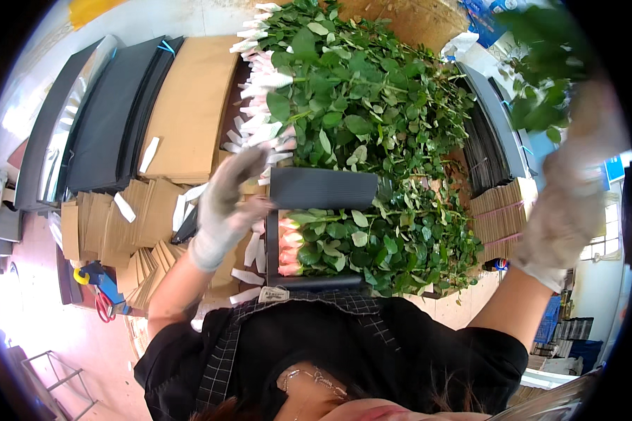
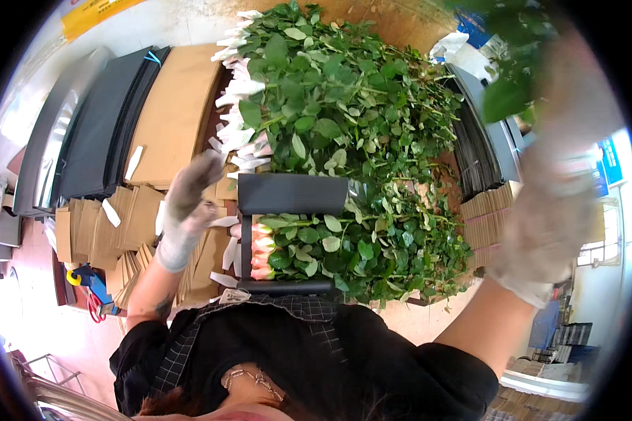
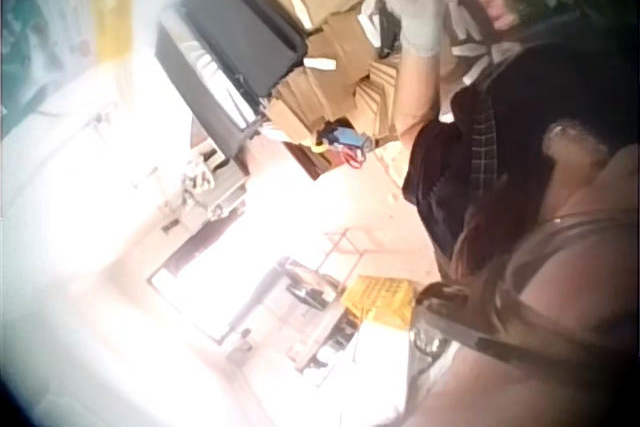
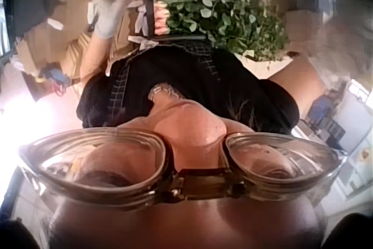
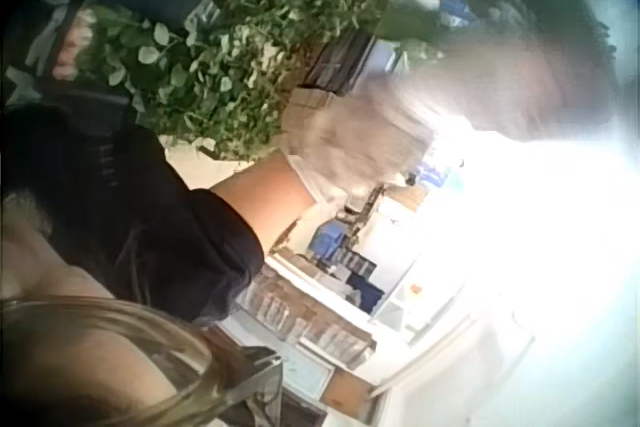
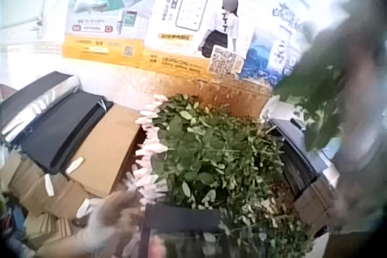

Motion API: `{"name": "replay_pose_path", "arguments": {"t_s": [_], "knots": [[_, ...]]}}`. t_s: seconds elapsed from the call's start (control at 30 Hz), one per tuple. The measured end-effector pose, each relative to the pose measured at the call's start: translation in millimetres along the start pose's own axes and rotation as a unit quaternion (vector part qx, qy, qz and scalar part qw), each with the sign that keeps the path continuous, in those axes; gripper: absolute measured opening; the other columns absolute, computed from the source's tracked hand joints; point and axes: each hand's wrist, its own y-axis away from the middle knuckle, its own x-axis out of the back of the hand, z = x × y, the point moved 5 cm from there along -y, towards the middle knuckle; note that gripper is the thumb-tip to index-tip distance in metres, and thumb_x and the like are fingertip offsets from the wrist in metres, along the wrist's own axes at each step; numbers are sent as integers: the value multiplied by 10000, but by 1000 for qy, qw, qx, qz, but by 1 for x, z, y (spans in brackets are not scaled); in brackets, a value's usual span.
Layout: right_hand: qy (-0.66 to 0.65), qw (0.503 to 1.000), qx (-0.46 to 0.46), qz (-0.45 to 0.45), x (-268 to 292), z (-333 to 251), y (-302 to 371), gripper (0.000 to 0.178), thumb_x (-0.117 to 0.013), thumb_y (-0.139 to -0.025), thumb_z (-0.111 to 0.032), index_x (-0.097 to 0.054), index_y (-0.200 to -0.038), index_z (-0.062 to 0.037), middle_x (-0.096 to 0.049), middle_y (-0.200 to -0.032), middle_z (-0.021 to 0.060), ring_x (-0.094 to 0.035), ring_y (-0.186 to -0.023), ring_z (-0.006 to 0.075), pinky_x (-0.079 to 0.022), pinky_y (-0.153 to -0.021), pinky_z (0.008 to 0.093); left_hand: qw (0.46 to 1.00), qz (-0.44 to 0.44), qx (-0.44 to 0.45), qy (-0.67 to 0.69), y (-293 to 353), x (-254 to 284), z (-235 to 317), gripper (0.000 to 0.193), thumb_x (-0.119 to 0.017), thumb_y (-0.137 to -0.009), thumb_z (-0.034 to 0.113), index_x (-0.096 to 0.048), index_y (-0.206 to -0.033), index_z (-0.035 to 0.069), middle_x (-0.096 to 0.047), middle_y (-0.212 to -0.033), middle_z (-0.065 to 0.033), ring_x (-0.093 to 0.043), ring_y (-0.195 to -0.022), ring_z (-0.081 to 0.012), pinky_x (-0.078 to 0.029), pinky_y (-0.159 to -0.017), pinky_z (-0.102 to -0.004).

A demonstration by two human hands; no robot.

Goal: The person picks up individual roses from a large pile, places them one at a time into a black foam holder to create a row, and then uses a hand stapler to secure the arrangement.

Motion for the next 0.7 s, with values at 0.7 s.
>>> {"name": "replay_pose_path", "arguments": {"t_s": [0.7], "knots": [[216, 937, -19, -275, -397, 27, 101, 263, -628, -793, -168, -651, -1038, -77, -603, -1166, 72, -542, -1109, 265, -454, -916, 397, 991, 130, 13, -13, -22, -23, -37, 578, -635, -797, 26, -394, -1320, -30, -457, -1268, -142, -478, -1149, -209, -397, -999, -340]]}}
